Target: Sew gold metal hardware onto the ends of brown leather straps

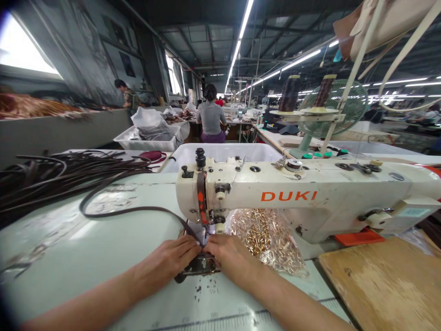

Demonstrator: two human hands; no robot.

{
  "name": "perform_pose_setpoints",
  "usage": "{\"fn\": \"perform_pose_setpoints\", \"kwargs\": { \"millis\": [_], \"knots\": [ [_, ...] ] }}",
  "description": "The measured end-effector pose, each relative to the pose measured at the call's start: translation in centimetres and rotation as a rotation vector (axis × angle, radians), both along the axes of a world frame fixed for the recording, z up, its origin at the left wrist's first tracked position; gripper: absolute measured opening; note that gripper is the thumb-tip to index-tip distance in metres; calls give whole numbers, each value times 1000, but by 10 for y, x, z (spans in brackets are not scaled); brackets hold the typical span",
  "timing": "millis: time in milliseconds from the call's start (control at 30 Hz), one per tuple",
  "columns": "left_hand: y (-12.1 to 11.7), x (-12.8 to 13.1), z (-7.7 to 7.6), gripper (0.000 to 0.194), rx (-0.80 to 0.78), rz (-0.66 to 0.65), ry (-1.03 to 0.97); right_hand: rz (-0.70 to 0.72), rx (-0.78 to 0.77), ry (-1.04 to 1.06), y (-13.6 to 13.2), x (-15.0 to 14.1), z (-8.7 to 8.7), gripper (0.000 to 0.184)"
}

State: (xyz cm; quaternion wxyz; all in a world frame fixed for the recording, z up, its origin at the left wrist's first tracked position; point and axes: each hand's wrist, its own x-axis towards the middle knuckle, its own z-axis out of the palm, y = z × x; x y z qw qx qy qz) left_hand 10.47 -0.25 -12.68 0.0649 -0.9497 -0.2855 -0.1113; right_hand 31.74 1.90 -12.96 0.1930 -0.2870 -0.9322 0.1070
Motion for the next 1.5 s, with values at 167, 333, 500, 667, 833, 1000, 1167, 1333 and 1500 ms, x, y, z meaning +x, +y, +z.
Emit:
{"fn": "perform_pose_setpoints", "kwargs": {
  "millis": [167, 333, 500, 667, 833, 1000, 1167, 1333, 1500],
  "knots": [
    [29, -7, 4, 19, -13, -127, -15, -201, -69, 3, -6, -6, -9, 28],
    [36, -8, -4, 20, 25, -112, -110, -410, -32, -28, -10, -9, -13, 19],
    [30, -8, -9, 24, 109, -56, -133, -389, 72, -131, -13, -6, -13, 26],
    [32, -11, -12, 33, 137, -88, -120, -329, 192, -173, -15, -9, -16, 25],
    [29, -13, -21, 33, 216, -25, -104, -321, 215, -169, -16, -12, -17, 21],
    [33, -14, -18, 35, 249, -62, -150, -305, 237, -107, -14, -13, -18, 15],
    [39, -19, -24, 32, 219, -93, -172, -312, 249, -40, -13, -13, -23, 12],
    [42, -18, -21, 29, 190, -114, -193, -311, 229, -23, -11, -13, -25, 14],
    [43, -12, -9, 28, 52, -102, -249, -332, 210, -84, -10, -12, -24, 19]
  ]
}}
